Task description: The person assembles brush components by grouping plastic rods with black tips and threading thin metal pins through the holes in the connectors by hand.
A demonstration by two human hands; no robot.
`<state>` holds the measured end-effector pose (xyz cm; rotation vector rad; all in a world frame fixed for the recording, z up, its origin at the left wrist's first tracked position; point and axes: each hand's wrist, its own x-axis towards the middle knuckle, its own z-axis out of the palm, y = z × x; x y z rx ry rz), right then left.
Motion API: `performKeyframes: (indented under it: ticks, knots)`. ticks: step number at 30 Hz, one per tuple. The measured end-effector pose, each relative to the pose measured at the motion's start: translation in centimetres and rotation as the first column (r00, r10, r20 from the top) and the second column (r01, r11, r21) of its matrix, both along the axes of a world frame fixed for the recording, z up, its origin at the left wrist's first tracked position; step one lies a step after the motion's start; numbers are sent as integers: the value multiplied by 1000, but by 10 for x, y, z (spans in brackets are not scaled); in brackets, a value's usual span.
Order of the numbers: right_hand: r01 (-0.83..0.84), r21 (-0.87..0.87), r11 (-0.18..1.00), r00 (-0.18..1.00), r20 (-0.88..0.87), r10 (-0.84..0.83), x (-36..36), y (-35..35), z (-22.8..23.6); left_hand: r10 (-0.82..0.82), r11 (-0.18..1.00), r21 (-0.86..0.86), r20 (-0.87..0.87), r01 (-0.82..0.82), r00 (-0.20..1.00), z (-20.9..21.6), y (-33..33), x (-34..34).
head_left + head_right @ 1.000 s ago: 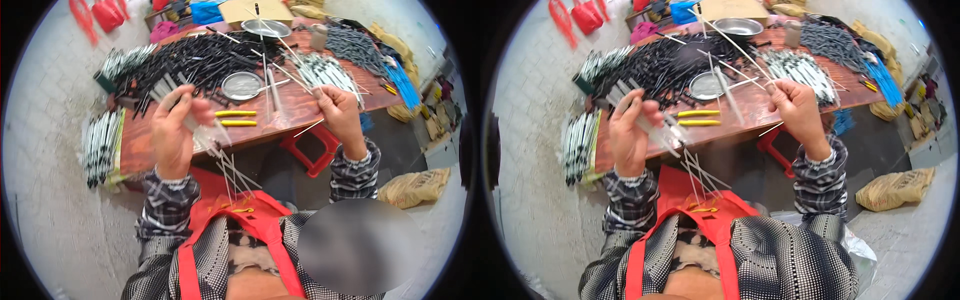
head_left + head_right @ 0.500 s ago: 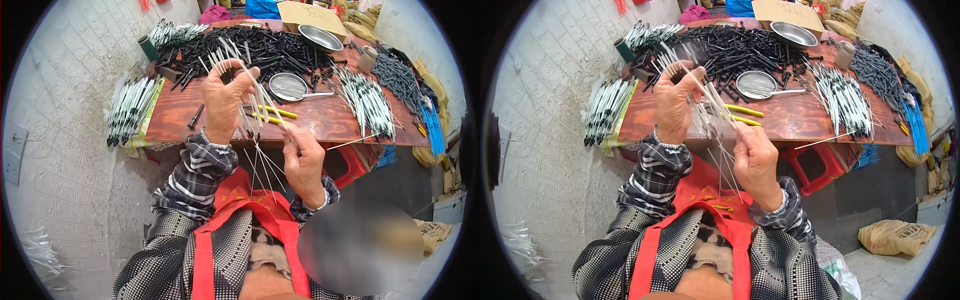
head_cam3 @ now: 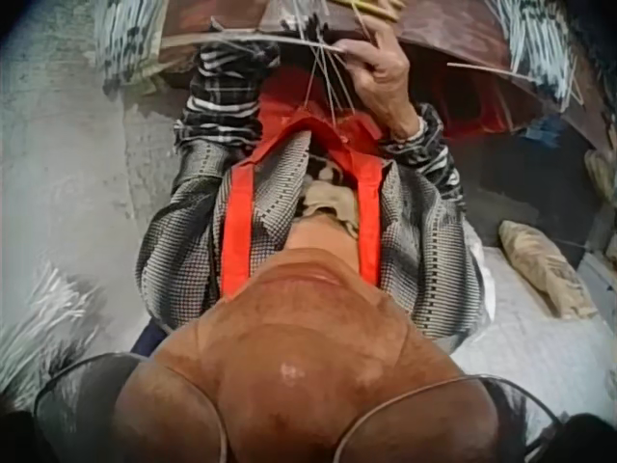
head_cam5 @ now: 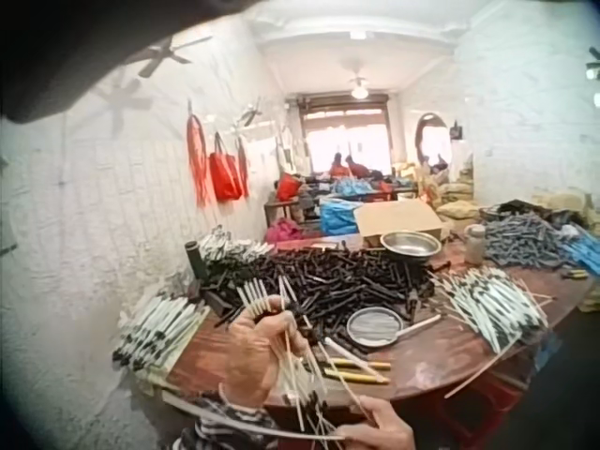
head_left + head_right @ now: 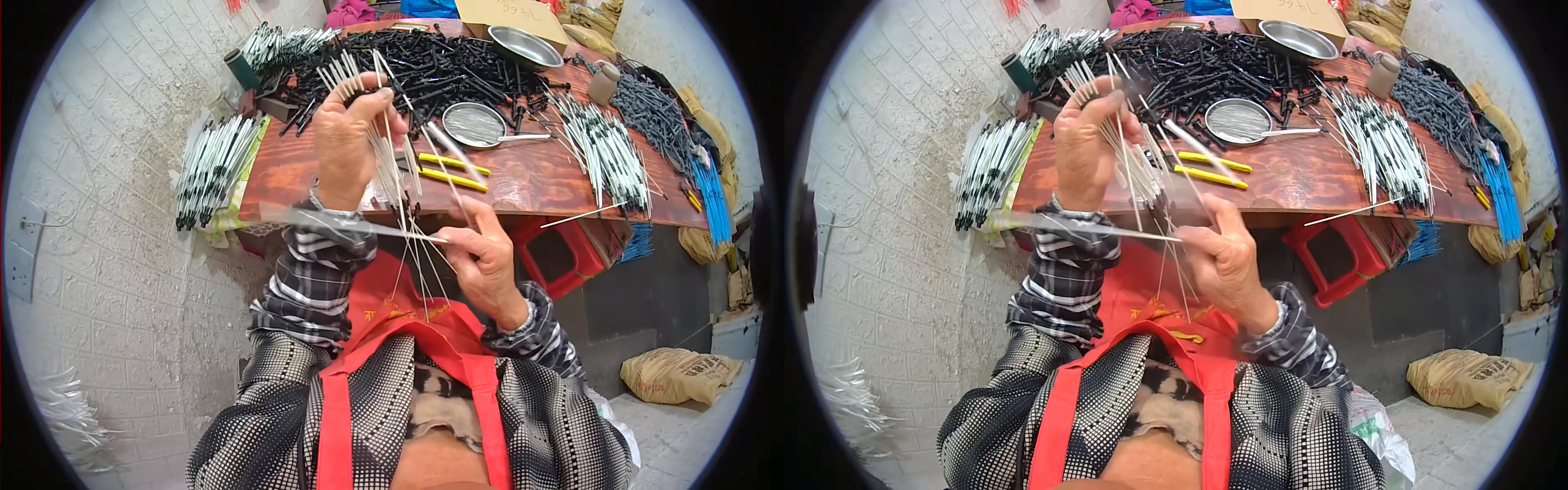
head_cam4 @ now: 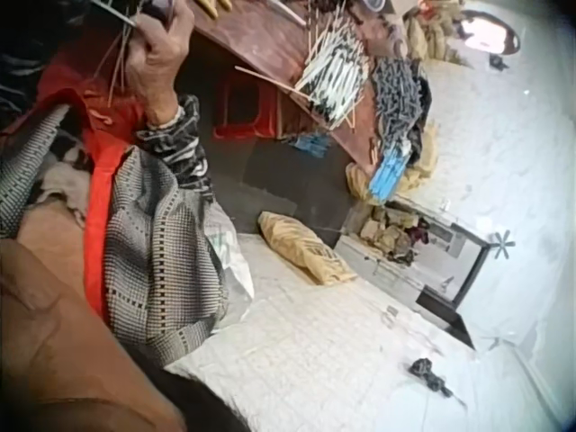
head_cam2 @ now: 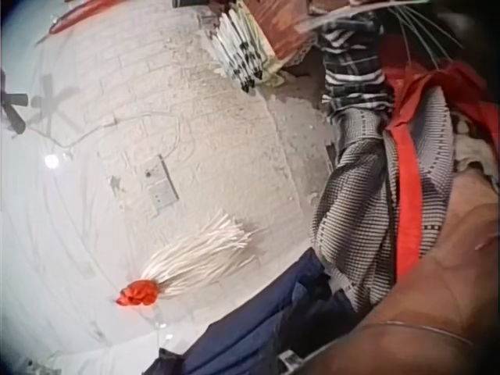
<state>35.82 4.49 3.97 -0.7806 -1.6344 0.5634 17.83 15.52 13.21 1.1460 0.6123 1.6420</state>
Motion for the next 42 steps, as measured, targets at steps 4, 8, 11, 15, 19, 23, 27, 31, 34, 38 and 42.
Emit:
performKeyframes:
  ticks: [4, 8, 11, 15, 19, 23, 27, 31, 34, 38, 42]
  knots:
    - [115, 252, 961, 958, 229, -175, 30, 32, -27, -250, 967, -30, 52, 251, 967, 1, -1, -22]
    - [196, 448, 872, 824, 407, -394, 47, 61, -25, -443, 895, -5, 131, 447, 887, -8, -5, -28]
    - [238, 599, 765, 689, 451, -567, 47, 70, -26, -549, 835, 54, 124, 547, 826, -8, -17, -31]
    - [86, 689, 720, 660, 502, -559, 60, 86, -40, -676, 737, 71, 61, 673, 734, -4, -45, -33]
    - [3, 720, 694, 613, 547, -570, 70, 98, -55, -595, 803, 12, -38, 596, 802, -5, -49, -39]
    - [58, 508, 859, 808, 482, -339, 44, 77, -52, -627, 779, 67, 94, 623, 773, -17, -29, -68]
    - [-70, -455, 888, 996, -81, 37, 16, 34, -87, -342, 930, 154, 23, 335, 939, -15, -45, -47]
    - [21, -297, 955, 968, 246, 55, -33, 25, -139, -356, 916, 207, 20, 344, 934, -11, -60, -45]
    - [92, -311, 946, 952, 306, 7, -56, 24, -154, -559, 797, 265, -18, 543, 829, -24, -46, -38]
    - [14, -465, 885, 927, 338, 163, -74, 18, -128, -748, 580, 351, -128, 735, 651, -27, -44, -45]
    - [-141, -672, 727, 925, 172, 339, -63, 40, -136, -460, 887, 87, 105, 453, 882, -13, -111, -11]
